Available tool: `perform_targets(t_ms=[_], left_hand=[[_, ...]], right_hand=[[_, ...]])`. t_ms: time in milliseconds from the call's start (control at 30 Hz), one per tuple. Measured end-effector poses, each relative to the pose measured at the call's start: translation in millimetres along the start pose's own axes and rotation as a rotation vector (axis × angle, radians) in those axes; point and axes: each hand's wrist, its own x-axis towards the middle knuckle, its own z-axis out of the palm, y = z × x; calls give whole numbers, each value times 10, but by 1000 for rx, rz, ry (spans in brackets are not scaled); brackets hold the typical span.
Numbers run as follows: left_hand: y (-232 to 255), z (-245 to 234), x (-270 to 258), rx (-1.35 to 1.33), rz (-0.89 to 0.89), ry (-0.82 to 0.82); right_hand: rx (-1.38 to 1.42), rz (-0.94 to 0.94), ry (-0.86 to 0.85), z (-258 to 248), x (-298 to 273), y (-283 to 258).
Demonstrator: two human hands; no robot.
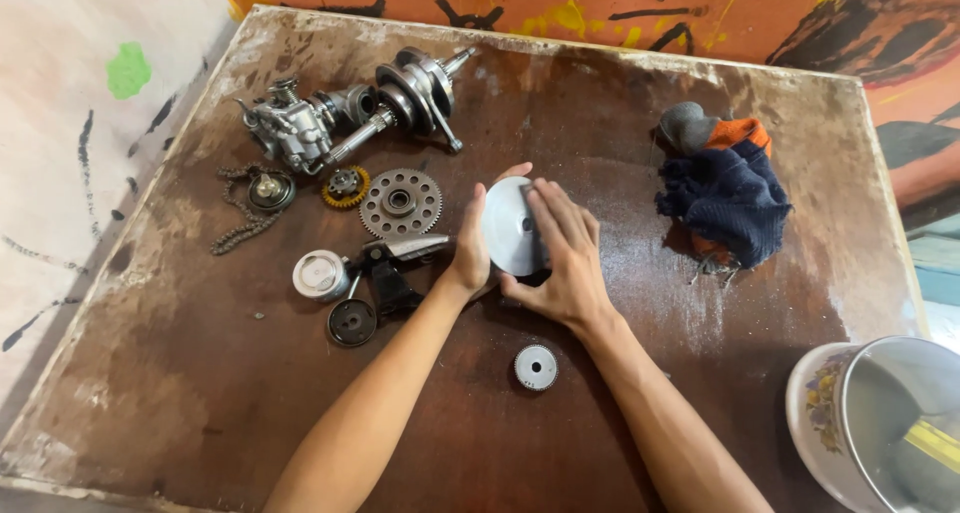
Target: The person scrubs a white circular mechanical part with a dark abrasive pad, then wipes it with a cloth. They dip the pad into a container of liquid and continue scrubbing the part. The person also wipes the work surface with the cloth.
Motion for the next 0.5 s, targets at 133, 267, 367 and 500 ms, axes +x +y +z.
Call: perform_targets(t_ms=[133,267,367,500], left_hand=[[-91,-111,4,12,2,-60],[-9,-23,-8,30,-16,-55],[61,62,-13,58,-28,-10],[-86,-98,0,21,13,-38]], right_hand=[[63,-183,-61,81,-158,166],[-33,-227,-49,70,-78,56],[26,-15,-17,61,-62,39],[-43,-202,-35,158,-221,245]])
